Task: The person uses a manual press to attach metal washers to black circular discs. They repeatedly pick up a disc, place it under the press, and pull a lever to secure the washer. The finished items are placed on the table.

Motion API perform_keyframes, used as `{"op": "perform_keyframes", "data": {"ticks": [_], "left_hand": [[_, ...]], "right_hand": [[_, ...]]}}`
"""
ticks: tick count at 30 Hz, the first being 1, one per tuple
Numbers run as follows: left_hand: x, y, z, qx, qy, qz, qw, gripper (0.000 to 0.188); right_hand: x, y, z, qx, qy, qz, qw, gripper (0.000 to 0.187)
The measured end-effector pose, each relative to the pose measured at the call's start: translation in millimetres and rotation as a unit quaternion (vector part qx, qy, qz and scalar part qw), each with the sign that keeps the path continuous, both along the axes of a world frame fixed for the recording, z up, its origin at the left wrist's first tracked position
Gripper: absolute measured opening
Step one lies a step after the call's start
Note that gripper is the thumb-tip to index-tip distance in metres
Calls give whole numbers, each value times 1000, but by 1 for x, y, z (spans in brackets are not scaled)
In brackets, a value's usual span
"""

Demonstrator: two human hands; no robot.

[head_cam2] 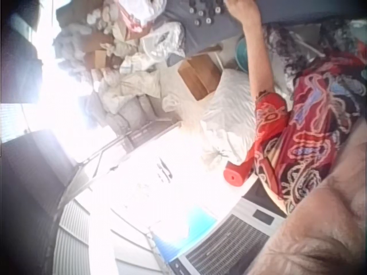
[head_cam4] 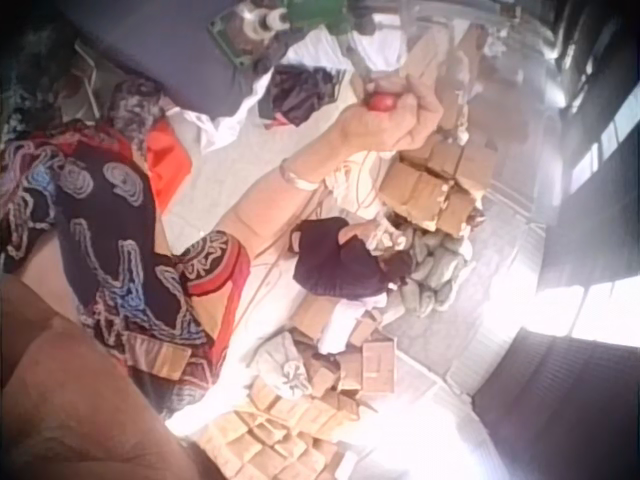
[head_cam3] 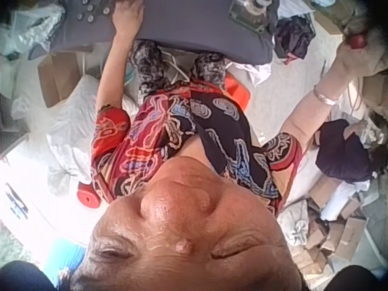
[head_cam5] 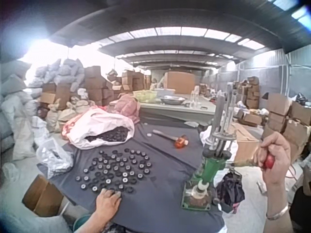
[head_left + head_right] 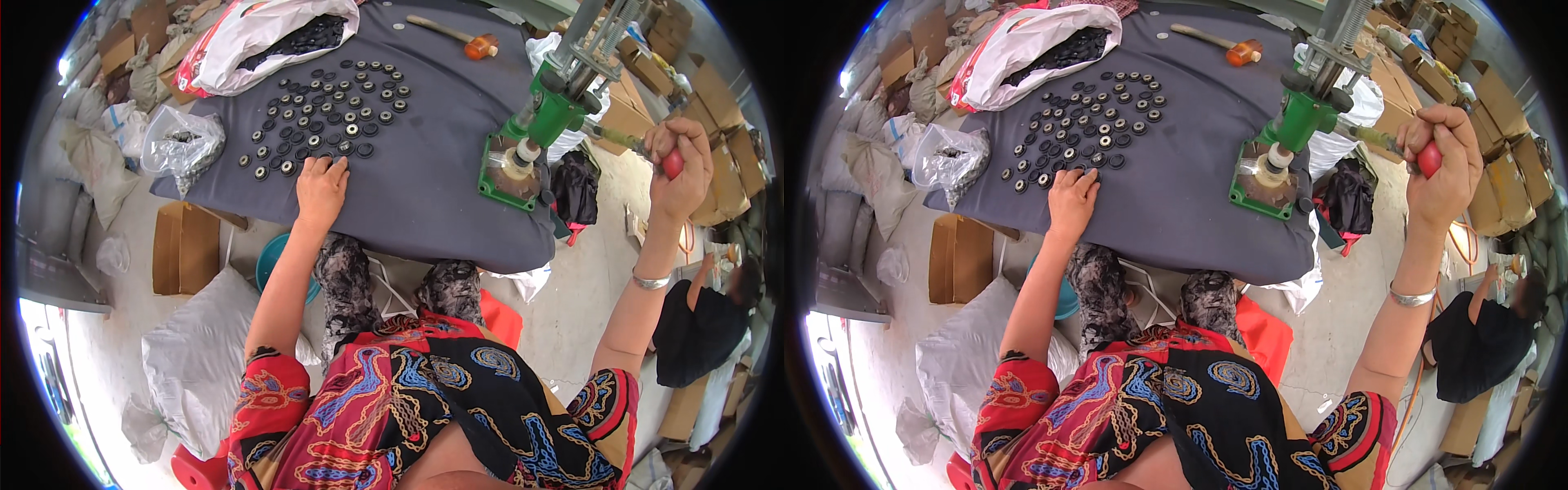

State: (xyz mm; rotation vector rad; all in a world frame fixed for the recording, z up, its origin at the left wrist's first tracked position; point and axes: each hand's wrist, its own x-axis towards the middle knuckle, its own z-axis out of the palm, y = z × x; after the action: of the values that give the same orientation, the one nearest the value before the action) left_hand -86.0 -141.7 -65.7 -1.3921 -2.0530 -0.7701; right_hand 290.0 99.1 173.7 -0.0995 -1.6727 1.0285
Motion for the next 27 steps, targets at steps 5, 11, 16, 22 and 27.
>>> {"op": "perform_keyframes", "data": {"ticks": [5,11,16,22,27], "left_hand": [[-2,3,-2,9,-22,-11,1000,26],[6,-5,1,-7,-20,-19,1000,26],[12,-7,2,14,-45,-58,997,27],[23,1,3,56,-104,-99,988,29],[84,63,38,42,-212,-205,955,38]], "right_hand": [[2,1,0,1,-3,4,1000,23],[-2,0,0,-4,5,-1,1000,23],[3,0,1,4,8,-2,1000,24],[-8,3,6,3,13,-3,1000,24],[-9,26,22,-43,-6,-24,999,25]]}}
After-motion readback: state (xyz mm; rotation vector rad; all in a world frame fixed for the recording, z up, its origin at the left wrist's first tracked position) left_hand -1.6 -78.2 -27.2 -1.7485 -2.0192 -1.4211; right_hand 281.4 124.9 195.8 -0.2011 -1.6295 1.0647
